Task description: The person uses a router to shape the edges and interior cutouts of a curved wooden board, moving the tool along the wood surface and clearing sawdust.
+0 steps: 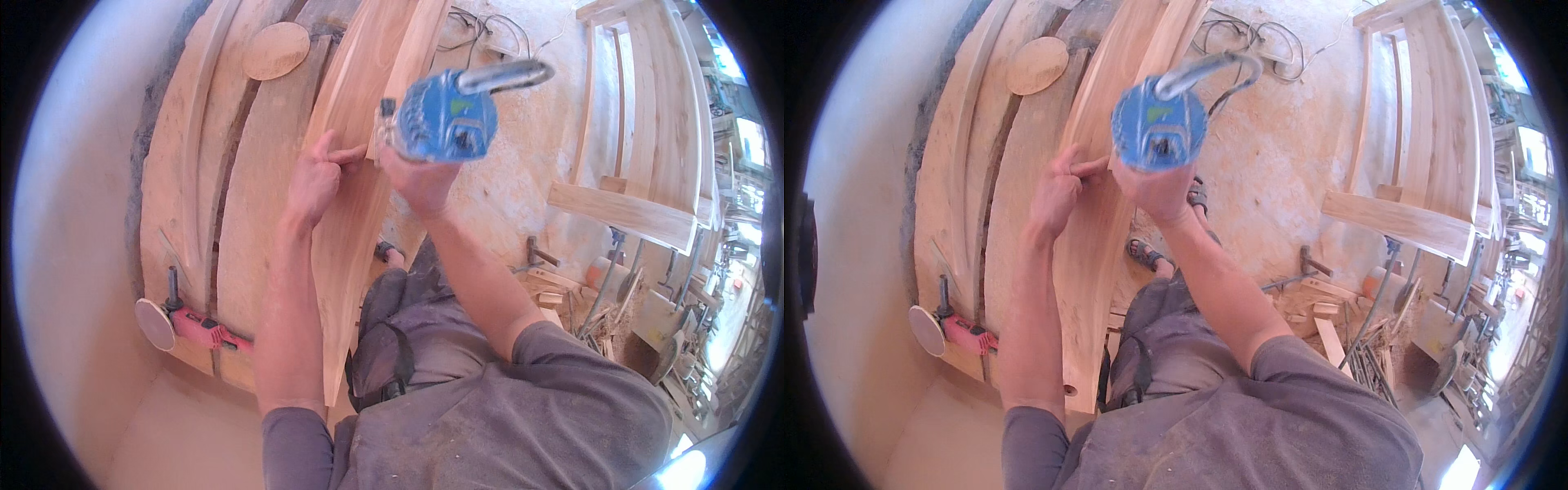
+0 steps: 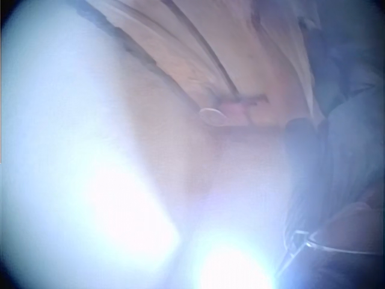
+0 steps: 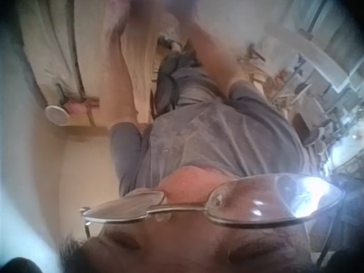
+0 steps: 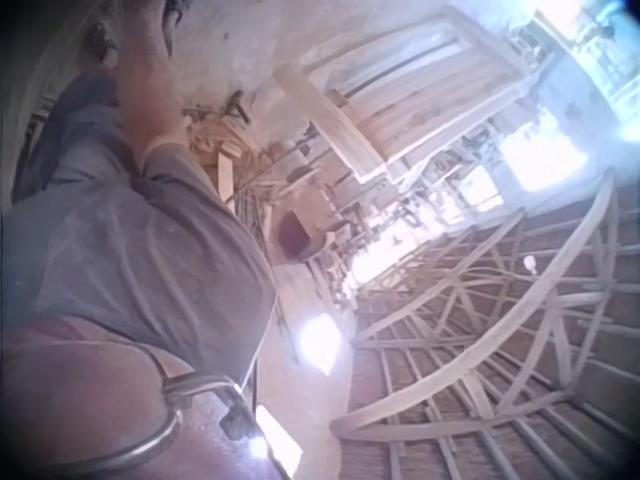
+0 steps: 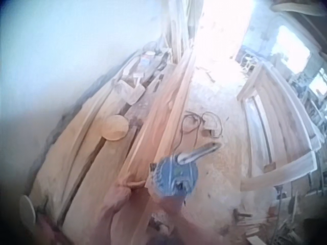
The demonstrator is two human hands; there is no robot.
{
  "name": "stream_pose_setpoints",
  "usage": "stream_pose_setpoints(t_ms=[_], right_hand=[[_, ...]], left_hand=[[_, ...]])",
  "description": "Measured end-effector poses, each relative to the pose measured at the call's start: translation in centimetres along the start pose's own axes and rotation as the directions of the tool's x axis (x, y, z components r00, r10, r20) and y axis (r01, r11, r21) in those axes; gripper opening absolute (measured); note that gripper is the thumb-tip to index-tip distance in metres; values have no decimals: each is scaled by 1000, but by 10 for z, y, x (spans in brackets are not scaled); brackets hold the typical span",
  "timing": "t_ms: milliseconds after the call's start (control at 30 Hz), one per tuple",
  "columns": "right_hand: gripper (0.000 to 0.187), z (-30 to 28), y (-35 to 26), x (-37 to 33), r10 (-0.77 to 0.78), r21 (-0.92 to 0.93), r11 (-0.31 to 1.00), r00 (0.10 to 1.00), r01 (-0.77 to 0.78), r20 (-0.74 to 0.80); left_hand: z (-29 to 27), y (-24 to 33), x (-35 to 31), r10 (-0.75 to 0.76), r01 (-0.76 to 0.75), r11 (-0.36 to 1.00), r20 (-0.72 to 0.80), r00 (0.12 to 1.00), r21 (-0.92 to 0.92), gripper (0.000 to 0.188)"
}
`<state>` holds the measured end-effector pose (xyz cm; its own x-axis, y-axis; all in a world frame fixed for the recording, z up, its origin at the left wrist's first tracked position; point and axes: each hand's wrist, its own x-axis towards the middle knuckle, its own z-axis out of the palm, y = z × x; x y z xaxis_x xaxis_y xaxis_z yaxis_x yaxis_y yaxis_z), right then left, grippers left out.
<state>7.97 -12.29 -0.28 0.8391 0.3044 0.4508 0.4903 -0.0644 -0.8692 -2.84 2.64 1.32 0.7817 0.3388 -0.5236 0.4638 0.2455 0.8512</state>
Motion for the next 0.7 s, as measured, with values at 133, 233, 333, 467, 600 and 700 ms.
stream_pose_setpoints(t_ms=[133, 233, 333, 467, 600, 700], right_hand=[[47, 4, 26, 41, 2, -32, 999, 987, -7, -160], [47, 5, 35, 55, -2, -6, 1000, 982, 1, -191], [43, 5, 17, 41, 54, 60, 997, 991, -47, -119], [25, -12, -6, -12, -228, -326, 908, 963, 263, 145], [12, -17, -7, -31, -314, -615, 641, 888, 459, 335], [19, -14, -4, -18, -317, -521, 752, 914, 404, 252]], left_hand=[[8, -1, -1, 37, -37, 999, -19, 999, 7, 95], [15, 3, -7, 63, -65, 997, -46, 997, -39, 96], [13, 0, -9, 83, -87, 994, -58, 995, -66, 98], [15, 7, -10, 82, -83, 996, -47, 996, -23, 98], [20, 4, -9, 95, -99, 994, -86, 992, -46, 93], [24, -1, -8, 142, -130, 988, -169, 975, 84, 80]])
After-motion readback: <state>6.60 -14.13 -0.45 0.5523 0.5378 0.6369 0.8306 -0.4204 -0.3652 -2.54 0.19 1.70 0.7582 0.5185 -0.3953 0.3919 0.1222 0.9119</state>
